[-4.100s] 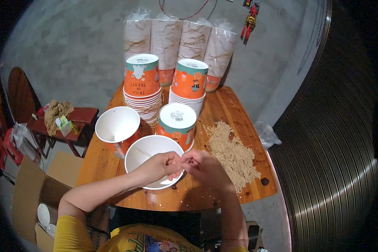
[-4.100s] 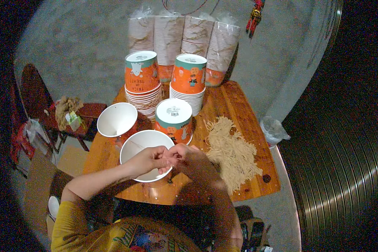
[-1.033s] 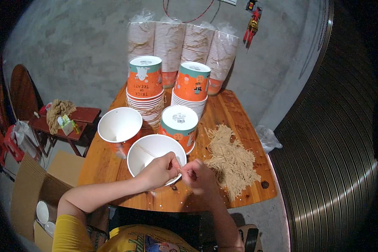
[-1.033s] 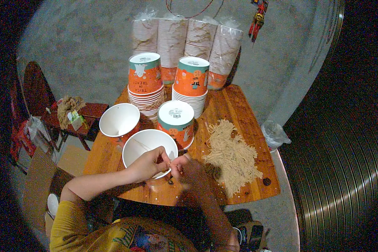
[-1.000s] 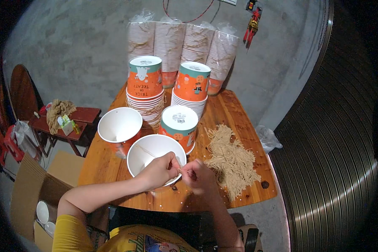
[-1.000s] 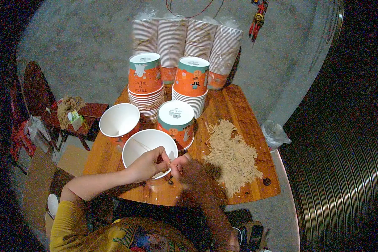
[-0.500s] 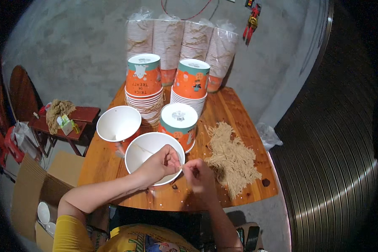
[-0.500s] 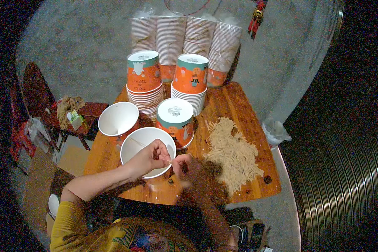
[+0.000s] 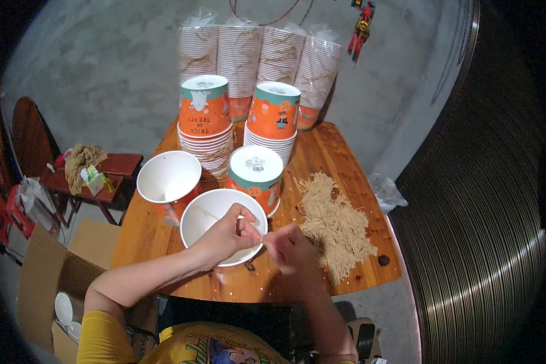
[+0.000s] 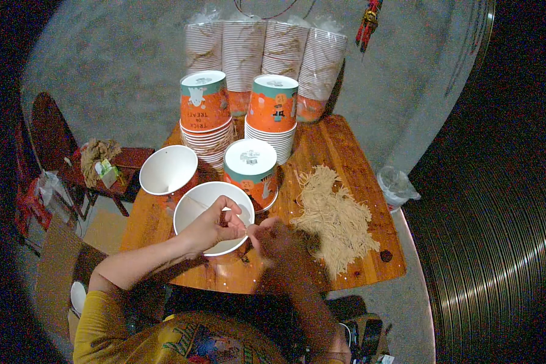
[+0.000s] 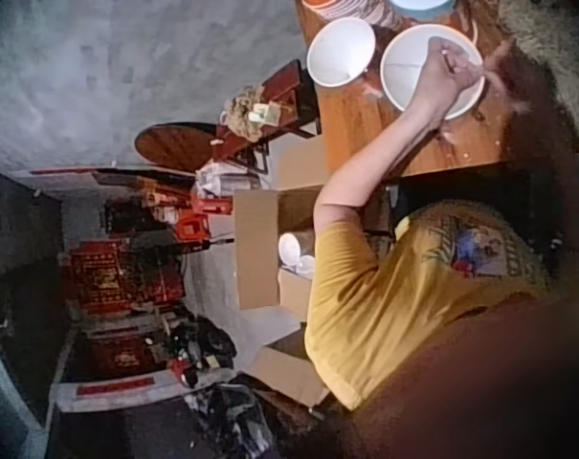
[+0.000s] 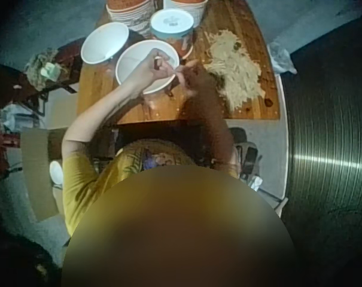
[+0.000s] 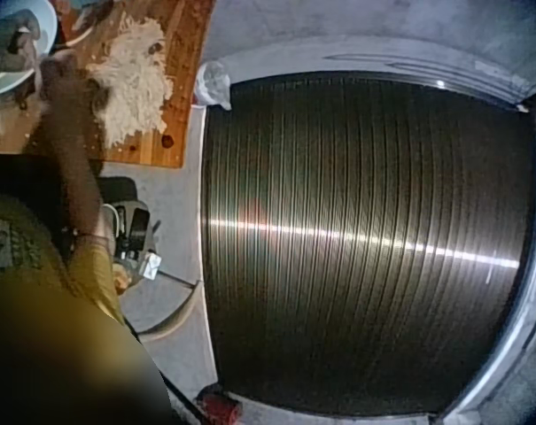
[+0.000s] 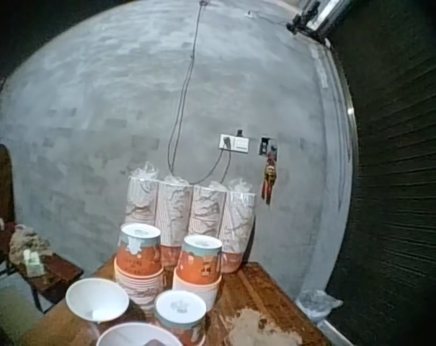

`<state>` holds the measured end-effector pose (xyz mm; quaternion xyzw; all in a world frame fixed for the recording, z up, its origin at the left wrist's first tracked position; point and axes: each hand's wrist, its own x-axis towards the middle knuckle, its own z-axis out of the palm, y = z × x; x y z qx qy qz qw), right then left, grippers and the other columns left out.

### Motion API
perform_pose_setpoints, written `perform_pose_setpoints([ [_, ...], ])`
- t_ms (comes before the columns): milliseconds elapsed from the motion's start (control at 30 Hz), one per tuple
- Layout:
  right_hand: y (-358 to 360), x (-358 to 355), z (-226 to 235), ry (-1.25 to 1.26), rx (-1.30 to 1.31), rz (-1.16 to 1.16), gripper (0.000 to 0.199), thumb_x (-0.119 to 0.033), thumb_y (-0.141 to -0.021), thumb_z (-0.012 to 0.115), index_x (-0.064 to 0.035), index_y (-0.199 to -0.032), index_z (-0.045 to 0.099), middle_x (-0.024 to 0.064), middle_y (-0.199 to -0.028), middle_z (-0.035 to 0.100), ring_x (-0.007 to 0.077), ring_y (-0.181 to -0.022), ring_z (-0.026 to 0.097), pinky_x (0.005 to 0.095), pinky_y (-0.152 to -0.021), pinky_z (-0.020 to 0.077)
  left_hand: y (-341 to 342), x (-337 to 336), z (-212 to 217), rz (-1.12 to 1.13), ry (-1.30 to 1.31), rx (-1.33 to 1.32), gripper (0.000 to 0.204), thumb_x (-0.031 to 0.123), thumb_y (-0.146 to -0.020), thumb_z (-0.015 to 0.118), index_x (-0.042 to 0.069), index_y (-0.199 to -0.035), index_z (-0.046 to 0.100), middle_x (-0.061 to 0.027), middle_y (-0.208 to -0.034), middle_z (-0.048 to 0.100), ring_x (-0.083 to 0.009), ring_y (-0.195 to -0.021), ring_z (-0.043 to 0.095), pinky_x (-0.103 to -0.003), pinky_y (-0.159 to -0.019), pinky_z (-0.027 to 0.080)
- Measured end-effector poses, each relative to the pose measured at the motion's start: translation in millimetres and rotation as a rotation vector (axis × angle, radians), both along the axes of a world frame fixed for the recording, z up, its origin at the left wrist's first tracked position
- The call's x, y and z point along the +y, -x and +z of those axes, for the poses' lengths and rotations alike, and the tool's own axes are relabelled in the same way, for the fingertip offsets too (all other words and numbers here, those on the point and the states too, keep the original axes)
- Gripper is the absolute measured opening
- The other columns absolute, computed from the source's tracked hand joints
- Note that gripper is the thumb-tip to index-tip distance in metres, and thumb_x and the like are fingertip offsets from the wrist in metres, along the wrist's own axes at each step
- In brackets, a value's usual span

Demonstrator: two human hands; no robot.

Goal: Sorting and placing small rubber bands or ties individually into paper cups.

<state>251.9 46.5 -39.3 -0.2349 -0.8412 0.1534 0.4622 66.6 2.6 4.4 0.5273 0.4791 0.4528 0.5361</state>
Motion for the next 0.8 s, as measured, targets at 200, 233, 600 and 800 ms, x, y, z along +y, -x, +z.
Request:
perform_pose_setpoints([
  [200,-5,3,21,-0.274,-0.221,0.010,0.024,-0.004,-0.074,0.063,-0.0137,-0.095,0.060,0.0031,-0.079,0.052,0.0198,-0.065,0.057,0.0304,-0.050,0.0469,1,1,-4,0.012,-0.021,0.020,0.035,-0.003,-0.082,0.062,0.004,-0.104,0.035,-0.0060,-0.082,0.057,-0.0113,-0.079,0.056,-0.023,-0.072,0.046],
  [233,-4,5,20,-0.318,-0.235,0.013,0.024,-0.004,-0.074,0.063,-0.0145,-0.095,0.060,0.0031,-0.079,0.052,0.0201,-0.066,0.058,0.0306,-0.050,0.0474,1,1,-4,0.014,-0.020,0.020,0.035,-0.003,-0.082,0.062,0.004,-0.104,0.035,-0.0060,-0.082,0.057,-0.0113,-0.079,0.056,-0.023,-0.072,0.046],
  [600,2,13,32,0.734,-0.191,0.162,0.015,-0.020,-0.076,0.065,-0.0102,-0.087,0.061,0.0001,-0.069,0.052,0.0134,-0.060,0.053,0.0276,-0.052,0.0405,-2,-2,-7,-0.014,-0.083,0.131,0.032,0.003,-0.085,0.060,0.002,-0.106,0.036,-0.0048,-0.085,0.055,-0.0094,-0.078,0.054,-0.023,-0.072,0.045],
  [800,-4,16,43,1.232,-0.080,0.250,0.016,-0.023,-0.086,0.057,-0.0075,-0.088,0.060,-0.0058,-0.068,0.049,0.0034,-0.057,0.043,0.0197,-0.051,0.0345,0,0,-8,-0.026,-0.069,0.100,0.032,0.000,-0.084,0.059,0.002,-0.105,0.036,-0.0047,-0.085,0.055,-0.0093,-0.079,0.054,-0.023,-0.072,0.045],
])
